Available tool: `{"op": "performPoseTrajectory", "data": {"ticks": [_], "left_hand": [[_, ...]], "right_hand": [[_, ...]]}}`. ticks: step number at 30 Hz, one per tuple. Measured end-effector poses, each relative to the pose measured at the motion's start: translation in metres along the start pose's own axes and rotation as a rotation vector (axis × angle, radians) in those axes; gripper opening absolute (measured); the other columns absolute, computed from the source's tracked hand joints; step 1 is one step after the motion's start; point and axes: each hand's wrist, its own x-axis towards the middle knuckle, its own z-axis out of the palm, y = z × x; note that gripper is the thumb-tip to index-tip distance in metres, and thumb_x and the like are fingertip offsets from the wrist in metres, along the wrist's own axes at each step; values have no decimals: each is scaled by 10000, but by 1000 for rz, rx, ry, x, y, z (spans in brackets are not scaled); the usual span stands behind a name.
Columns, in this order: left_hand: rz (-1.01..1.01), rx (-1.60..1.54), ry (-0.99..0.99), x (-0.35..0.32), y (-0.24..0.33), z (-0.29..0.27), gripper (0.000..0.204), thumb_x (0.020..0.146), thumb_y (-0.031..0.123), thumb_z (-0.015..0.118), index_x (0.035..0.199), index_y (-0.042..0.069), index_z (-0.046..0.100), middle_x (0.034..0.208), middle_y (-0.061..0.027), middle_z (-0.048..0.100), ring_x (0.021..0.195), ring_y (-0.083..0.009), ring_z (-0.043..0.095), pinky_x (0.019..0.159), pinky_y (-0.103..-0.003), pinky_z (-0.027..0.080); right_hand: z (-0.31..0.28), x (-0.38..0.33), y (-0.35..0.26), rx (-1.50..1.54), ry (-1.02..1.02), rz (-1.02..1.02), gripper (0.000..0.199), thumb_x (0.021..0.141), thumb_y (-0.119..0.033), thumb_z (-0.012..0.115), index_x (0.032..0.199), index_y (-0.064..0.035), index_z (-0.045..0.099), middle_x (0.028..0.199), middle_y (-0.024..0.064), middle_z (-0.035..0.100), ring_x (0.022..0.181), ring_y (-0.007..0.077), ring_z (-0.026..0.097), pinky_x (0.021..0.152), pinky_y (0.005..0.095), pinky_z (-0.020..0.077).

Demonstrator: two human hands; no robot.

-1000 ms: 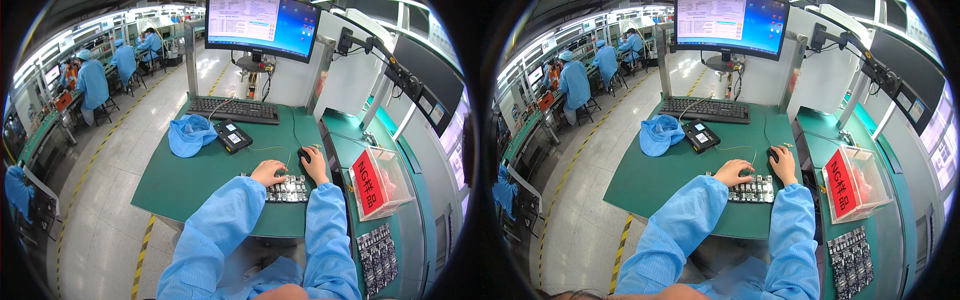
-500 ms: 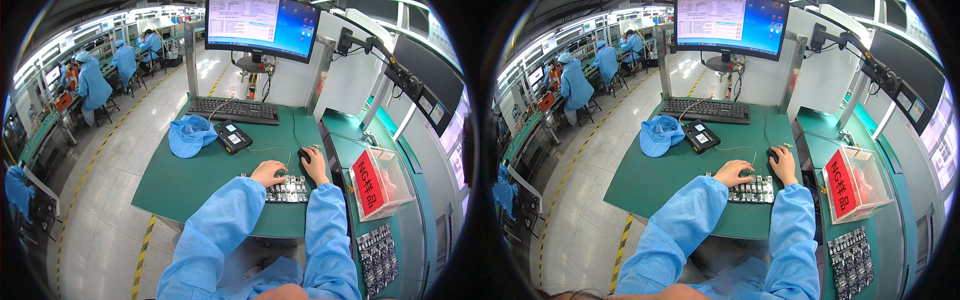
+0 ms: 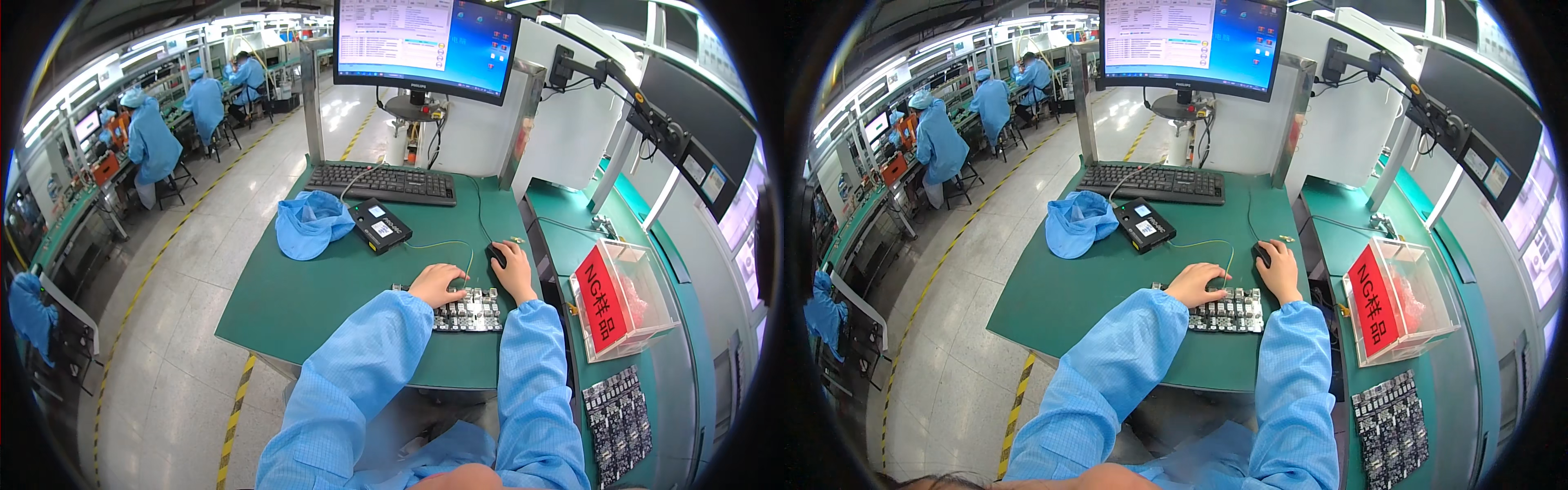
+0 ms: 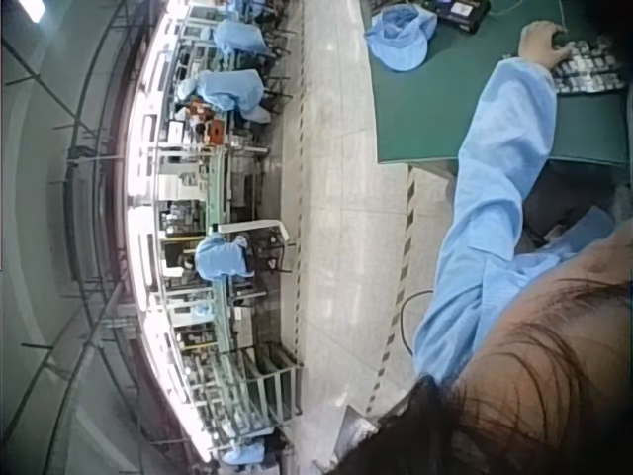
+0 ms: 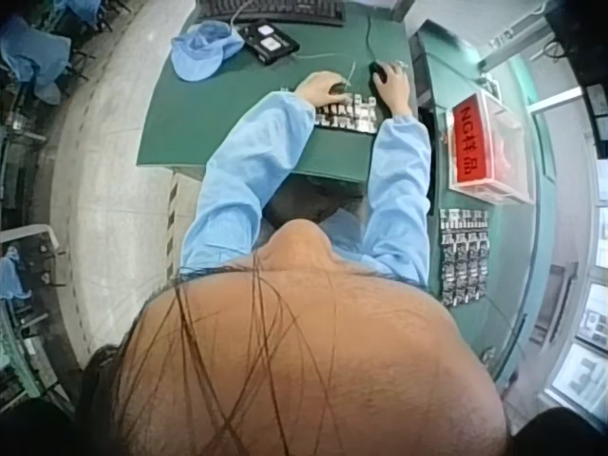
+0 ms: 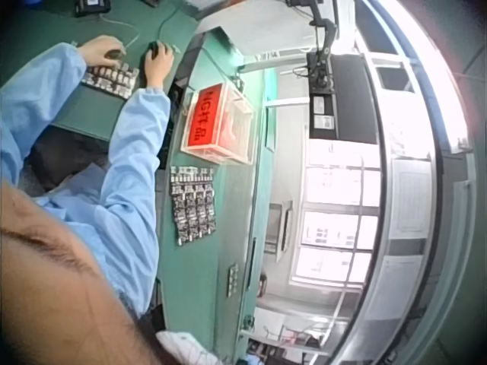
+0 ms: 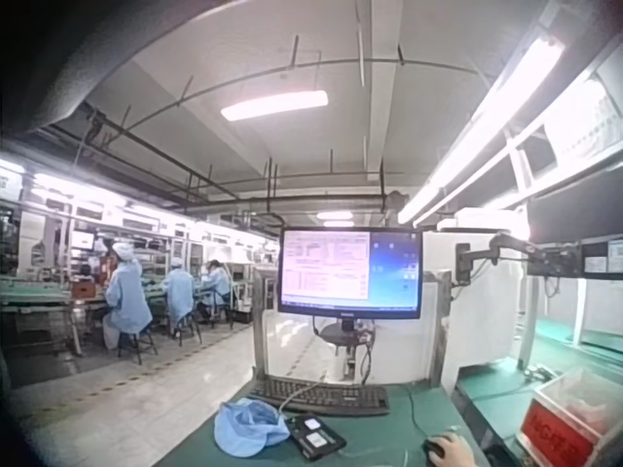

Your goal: Inspect and test individual components on a grid of printed circuit boards at an assembly station.

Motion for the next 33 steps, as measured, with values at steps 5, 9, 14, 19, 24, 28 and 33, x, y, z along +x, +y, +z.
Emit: {"op": "performPoseTrajectory", "data": {"ticks": [5, 9, 14, 19, 24, 28, 33], "left_hand": [[39, -11, 12, -1, 2, 0, 246, 783, 313, 665, 947, 132, 631, 1045, -21, 616, 1073, -233, 539, 964, -381, 369], [43, -24, 26, -1, 1, 1, 214, 781, 305, 665, 899, 129, 637, 1026, -16, 617, 1064, -230, 541, 962, -382, 368], [19, -30, -4, 1, 2, -2, 227, 781, 308, 664, 918, 132, 625, 1014, -22, 615, 1058, -238, 542, 958, -381, 368], [-24, -43, -8, 1, 4, -4, 237, 782, 316, 664, 924, 134, 609, 988, -33, 613, 1041, -245, 544, 939, -382, 374], [-4, -18, 21, -3, 6, -2, 205, 778, 321, 668, 841, 134, 613, 933, -28, 602, 995, -226, 552, 941, -383, 340], [-85, 127, -26, -4, 21, -6, 189, 780, 319, 665, 803, 139, 613, 903, -9, 605, 956, -206, 557, 918, -389, 311], [-116, 163, -62, 0, 22, -10, 178, 802, 325, 660, 813, 154, 610, 857, -8, 615, 890, -190, 574, 830, -360, 314]], "right_hand": [[-1, -1, 1, 0, 3, -8, 367, 746, -178, 661, 1109, -146, 622, 1134, 91, 565, 982, 324, 550, 850, 403, 466], [-1, -1, 0, -2, 3, -8, 369, 746, -178, 659, 1112, -145, 621, 1137, 91, 565, 979, 322, 550, 852, 402, 465], [0, 0, 0, 4, 4, -12, 369, 747, -176, 657, 1114, -148, 621, 1138, 91, 565, 984, 322, 548, 855, 403, 463], [-1, 0, -1, -2, -10, 0, 374, 751, -180, 656, 1122, -152, 618, 1149, 90, 560, 1002, 323, 544, 862, 402, 460], [-2, -2, -1, 2, -16, -4, 374, 755, -182, 654, 1126, -153, 617, 1151, 88, 559, 1007, 320, 543, 866, 401, 459], [-4, -5, 2, 8, -12, 7, 369, 753, -184, 653, 1119, -151, 623, 1140, 87, 564, 1010, 320, 544, 864, 402, 461], [0, 1, 3, 30, 21, -12, 355, 742, -186, 655, 1094, -146, 636, 1113, 91, 575, 985, 324, 550, 852, 402, 467]]}}
